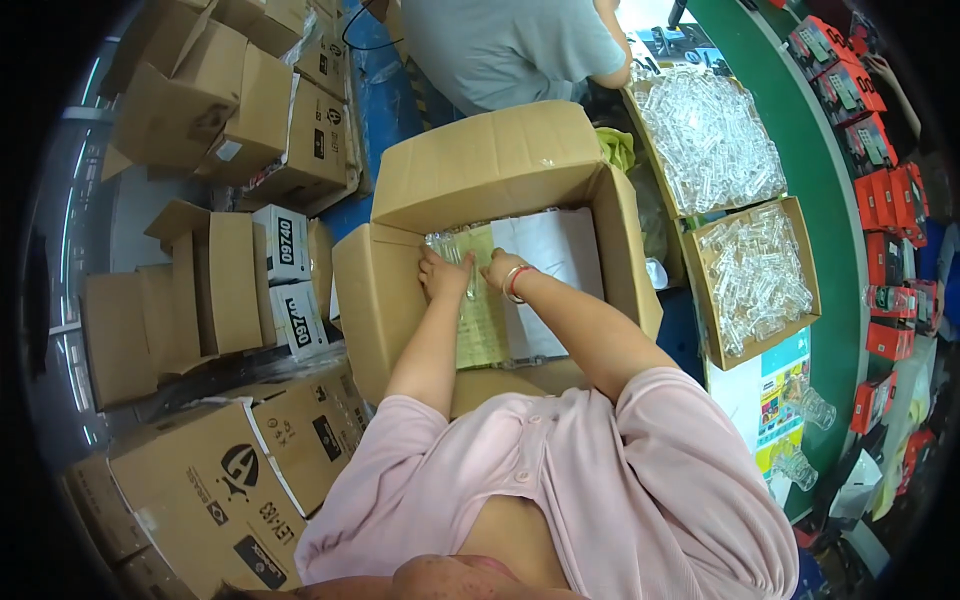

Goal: Packing glass vials into cardboard boxes with protective padding.

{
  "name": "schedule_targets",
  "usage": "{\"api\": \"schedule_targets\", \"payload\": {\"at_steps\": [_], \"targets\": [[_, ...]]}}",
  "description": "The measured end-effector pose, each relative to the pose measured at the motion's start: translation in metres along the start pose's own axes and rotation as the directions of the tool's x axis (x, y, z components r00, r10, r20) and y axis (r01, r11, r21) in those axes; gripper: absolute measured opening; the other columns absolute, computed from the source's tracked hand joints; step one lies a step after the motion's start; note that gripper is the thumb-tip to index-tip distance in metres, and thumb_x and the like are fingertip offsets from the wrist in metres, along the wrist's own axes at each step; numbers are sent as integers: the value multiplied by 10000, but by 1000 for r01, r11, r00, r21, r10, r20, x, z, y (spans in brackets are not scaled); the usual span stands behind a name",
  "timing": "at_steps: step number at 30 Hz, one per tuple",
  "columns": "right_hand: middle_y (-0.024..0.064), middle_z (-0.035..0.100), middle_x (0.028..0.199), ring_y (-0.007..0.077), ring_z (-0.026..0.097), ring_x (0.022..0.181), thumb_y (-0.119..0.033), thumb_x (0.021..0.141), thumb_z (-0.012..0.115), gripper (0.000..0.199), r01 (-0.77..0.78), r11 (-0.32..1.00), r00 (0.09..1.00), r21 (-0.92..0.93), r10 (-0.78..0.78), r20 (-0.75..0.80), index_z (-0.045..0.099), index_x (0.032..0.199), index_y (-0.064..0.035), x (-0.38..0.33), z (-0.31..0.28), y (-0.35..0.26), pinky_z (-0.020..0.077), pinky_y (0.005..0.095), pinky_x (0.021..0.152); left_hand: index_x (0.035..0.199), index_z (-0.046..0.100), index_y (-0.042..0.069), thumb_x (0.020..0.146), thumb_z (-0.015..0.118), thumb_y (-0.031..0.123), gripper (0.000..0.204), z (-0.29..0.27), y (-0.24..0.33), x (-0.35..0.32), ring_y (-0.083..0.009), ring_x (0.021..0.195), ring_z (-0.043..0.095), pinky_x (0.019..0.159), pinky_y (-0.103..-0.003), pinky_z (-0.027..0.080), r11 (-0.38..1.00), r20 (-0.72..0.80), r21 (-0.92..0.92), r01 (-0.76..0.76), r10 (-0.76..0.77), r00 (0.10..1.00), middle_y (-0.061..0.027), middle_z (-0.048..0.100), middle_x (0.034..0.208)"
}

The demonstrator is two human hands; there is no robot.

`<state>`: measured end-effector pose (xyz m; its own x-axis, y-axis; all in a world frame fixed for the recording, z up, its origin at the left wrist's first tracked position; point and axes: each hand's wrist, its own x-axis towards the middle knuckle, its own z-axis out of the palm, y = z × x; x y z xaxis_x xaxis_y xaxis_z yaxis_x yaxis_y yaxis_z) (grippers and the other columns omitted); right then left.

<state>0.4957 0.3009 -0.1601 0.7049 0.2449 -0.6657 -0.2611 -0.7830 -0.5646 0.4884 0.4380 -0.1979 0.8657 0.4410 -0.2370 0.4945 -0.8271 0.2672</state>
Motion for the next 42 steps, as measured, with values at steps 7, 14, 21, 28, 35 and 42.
{"api": "schedule_targets", "payload": {"at_steps": [7, 14, 21, 28, 35, 42], "targets": [[239, 507, 1135, 320, 553, 972, -410, 888, 389, 526, -25, 835, 973, 550, 147, -178, 476, 1149, 39, 74, 77, 30, 480, 371, 726, 1326, 189, -38, 662, 662, 463, 956, 14, -1, 18, -345, 1087, 376, 909, -434, 339, 950, 58, 273, -150, 139, 989, -242, 375, 1190], [274, 444, 1227, 378, 433, 1149, -409, 855, 421, 614, 1, 746, 925, 666, 253, -285, 345, 1280, 26, 69, 85, -12, 321, 361, 983, 950, 466, 12, 853, 464, 212, 222, 25, -9, 22, -381, 915, 530, 788, -456, 431, 970, 132, 52, -237, 229, 964, -214, 527, 989], [284, 521, 1118, 369, 525, 1042, -347, 838, 471, 583, 2, 648, 953, 762, 229, -197, 318, 1288, -9, 36, 65, -28, 401, 375, 901, 989, 544, -2, 896, 266, 422, 516, 47, -30, 25, -256, 866, 567, 755, -367, 437, 716, 375, -624, 313, -78, 924, -141, 598, 959], [243, 528, 1117, 354, 516, 1050, -283, 824, 535, 540, 120, 577, 923, 808, 235, -305, 348, 1259, -23, -16, 31, -28, 399, 380, 906, 1089, 486, 41, 908, 356, 360, 389, -30, 35, -32, -193, 856, 547, 730, -322, 456, 599, 240, -796, 81, 191, 952, -103, 561, 935], [228, 417, 1225, 346, 435, 1127, -216, 826, 542, 528, 596, 557, 727, 578, -70, -683, 328, 1270, -27, -132, -45, -3, 339, 363, 961, 1206, 347, 35, 877, 460, 157, 369, -102, 136, -130, -201, 864, 545, 709, -293, 467, 302, 52, -944, -131, 530, 847, -115, 498, 1017], [159, 453, 1173, 245, 480, 1035, -283, 854, 539, 591, 638, 631, 410, 442, 207, -888, 267, 1310, -23, -231, -126, 144, 381, 333, 909, 1198, 395, -9, 693, 541, 30, 527, -65, 290, -225, -334, 1052, 495, 873, -375, 407, 296, -31, -723, -624, 888, 458, -209, 505, 1098]]}}
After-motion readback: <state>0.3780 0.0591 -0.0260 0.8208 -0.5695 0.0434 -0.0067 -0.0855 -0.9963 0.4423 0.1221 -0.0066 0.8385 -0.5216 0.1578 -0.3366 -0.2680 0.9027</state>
